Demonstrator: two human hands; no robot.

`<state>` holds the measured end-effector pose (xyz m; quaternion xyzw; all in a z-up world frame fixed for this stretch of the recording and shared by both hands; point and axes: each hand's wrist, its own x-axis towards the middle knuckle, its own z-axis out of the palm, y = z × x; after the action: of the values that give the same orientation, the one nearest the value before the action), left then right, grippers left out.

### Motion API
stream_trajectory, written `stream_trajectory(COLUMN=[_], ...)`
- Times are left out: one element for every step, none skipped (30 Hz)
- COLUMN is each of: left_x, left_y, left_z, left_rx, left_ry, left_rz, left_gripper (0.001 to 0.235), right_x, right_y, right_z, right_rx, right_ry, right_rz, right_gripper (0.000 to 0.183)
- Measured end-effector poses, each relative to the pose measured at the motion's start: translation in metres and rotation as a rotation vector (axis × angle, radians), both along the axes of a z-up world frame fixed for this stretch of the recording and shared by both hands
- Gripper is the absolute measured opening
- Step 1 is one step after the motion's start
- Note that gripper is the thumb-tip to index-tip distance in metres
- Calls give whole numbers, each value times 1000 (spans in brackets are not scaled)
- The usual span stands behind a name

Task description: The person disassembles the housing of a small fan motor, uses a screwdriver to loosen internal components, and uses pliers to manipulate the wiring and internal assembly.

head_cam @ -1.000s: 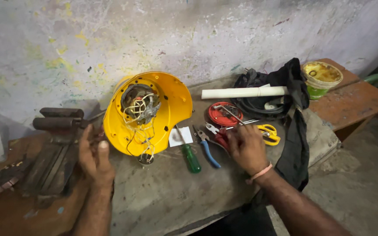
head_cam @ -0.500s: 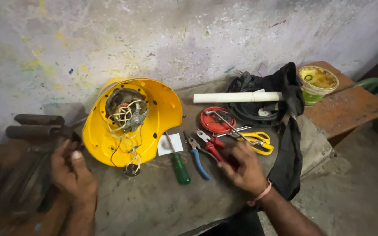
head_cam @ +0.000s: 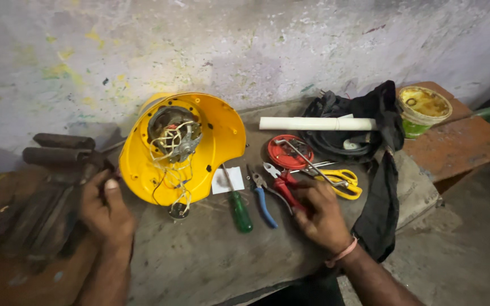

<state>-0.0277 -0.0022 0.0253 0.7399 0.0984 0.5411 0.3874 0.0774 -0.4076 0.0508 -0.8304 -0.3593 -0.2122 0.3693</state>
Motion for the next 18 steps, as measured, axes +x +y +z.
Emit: stream_trajectory(left_x=[1, 1, 1, 1, 1, 1, 2, 3, 2, 3, 3, 2, 2, 2, 2, 3, 0, -1], left_y=[0, 1, 2, 3, 2, 2, 3, 3, 4, 5, 5, 5, 5, 4, 3, 2, 2, 3], left_z=[0, -1, -1, -1, -3, -4, -4, -5, -5, -5, -5, -4, -3, -1, 0, 0, -1, -2], left_rx=[8, 15, 31, 46, 58, 52, 45, 39, 45, 51, 58, 77, 93, 109, 117, 124, 131, 104], left_ry=[0, -1, 0, 0, 2, -4, -13, -23, -14, -6, 4, 10, 14, 18, 18, 19, 24, 25], left_rz=[20, 40, 50, 61, 69, 66, 63, 60, 65, 70, 71, 86, 98, 111, 118, 125, 137, 122], left_gripper=[29, 28, 27, 27, 27, 27, 27, 27, 26, 26, 25, 25, 25, 24, 24, 24, 24, 24], right_x=[-5, -11, -18, -25, -30, -36, -38, -40, -42, -42, -40, -35, -30, -23, -15, -10, -6, 0], right_y=[3, 8, 13, 20, 28, 40, 47, 50, 54, 56, 58, 61, 61, 62, 61, 59, 53, 43], right_z=[3, 5, 8, 11, 12, 12, 13, 13, 10, 6, 0, -6, -11, -14, -15, -13, -8, 2], right_rx=[36, 11, -14, -38, -142, -246, -351, -342, -331, -320, -319, -319, -320, -230, -140, -51, -29, -7], right_ry=[-2, -8, -16, -23, -47, -71, -96, -154, -210, -266, -242, -219, -197, -171, -147, -123, -76, -28], right_rz=[-18, -39, -64, -89, -109, -128, -148, -152, -151, -149, -148, -147, -149, -167, -182, -195, -175, -155], right_gripper=[27, 28, 30, 33, 31, 30, 29, 28, 28, 28, 25, 23, 20, 21, 21, 21, 18, 16])
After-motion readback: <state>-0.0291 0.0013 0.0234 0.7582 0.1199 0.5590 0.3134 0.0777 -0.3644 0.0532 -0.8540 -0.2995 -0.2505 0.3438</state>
